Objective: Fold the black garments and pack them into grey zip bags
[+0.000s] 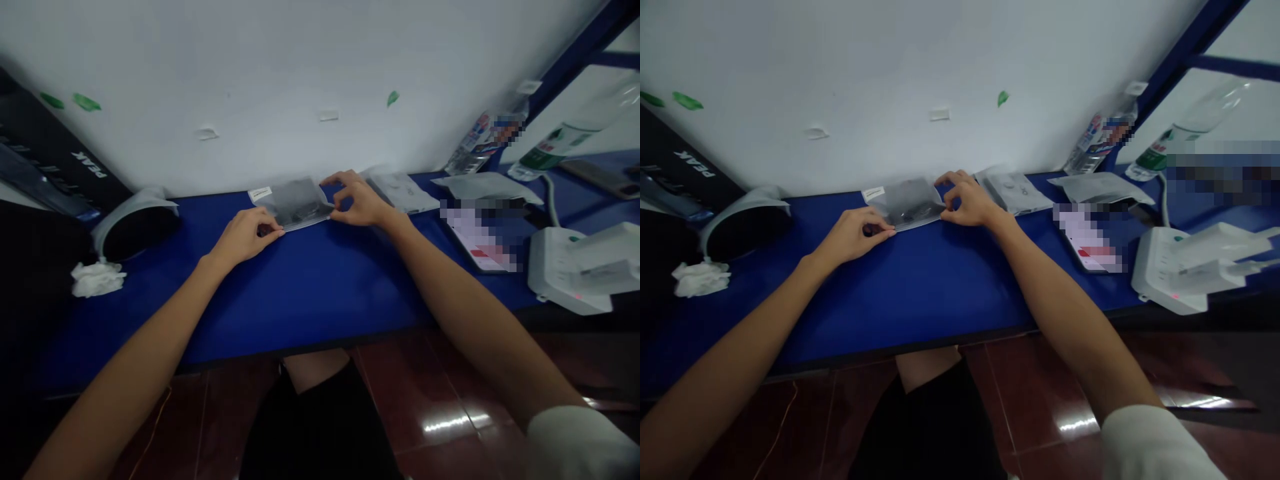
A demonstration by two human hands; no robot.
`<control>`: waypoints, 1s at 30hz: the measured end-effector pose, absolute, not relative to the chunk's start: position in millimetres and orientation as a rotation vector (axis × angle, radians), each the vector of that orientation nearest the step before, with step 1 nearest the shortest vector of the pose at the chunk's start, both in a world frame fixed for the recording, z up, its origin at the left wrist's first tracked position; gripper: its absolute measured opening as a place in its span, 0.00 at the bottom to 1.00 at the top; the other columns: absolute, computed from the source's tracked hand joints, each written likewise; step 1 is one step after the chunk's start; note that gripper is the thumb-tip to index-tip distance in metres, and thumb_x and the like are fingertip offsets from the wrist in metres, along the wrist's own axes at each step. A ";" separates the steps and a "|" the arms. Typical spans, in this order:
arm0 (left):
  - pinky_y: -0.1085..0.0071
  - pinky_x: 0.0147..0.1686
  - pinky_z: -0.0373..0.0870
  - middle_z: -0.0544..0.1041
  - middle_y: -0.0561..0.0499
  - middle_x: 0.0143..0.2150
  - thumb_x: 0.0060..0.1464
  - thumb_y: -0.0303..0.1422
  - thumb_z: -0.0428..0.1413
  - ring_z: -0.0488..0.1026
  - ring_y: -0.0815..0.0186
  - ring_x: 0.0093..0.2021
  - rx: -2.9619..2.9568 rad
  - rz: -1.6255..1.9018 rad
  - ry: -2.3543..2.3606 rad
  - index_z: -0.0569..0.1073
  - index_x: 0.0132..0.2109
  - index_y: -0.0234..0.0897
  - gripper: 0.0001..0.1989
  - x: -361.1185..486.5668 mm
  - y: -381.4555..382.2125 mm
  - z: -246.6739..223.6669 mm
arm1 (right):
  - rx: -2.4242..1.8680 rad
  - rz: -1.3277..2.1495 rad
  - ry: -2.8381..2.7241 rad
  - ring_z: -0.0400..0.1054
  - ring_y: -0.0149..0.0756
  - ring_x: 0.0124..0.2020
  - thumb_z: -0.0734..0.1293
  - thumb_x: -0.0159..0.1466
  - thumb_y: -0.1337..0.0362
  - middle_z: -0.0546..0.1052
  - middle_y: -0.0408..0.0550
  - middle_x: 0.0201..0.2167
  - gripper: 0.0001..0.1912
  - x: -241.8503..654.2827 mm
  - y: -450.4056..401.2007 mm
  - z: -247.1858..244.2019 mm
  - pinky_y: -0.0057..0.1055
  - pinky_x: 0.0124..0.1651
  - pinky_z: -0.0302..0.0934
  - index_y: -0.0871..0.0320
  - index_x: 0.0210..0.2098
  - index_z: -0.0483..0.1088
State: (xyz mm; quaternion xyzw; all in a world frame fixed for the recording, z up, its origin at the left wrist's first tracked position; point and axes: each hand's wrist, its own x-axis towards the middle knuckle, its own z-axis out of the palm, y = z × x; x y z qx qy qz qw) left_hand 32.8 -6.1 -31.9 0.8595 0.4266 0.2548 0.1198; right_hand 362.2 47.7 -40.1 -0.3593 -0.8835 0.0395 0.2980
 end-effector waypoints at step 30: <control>0.66 0.38 0.72 0.81 0.49 0.42 0.66 0.41 0.64 0.75 0.64 0.36 2.510 0.807 1.163 0.86 0.44 0.41 0.10 26.5 -4.4 -36.9 | -1.174 0.186 -2.322 0.68 0.44 0.41 0.68 0.50 0.69 0.76 0.50 0.42 0.14 338.0 33.6 -33.8 0.38 0.45 0.60 0.53 0.37 0.65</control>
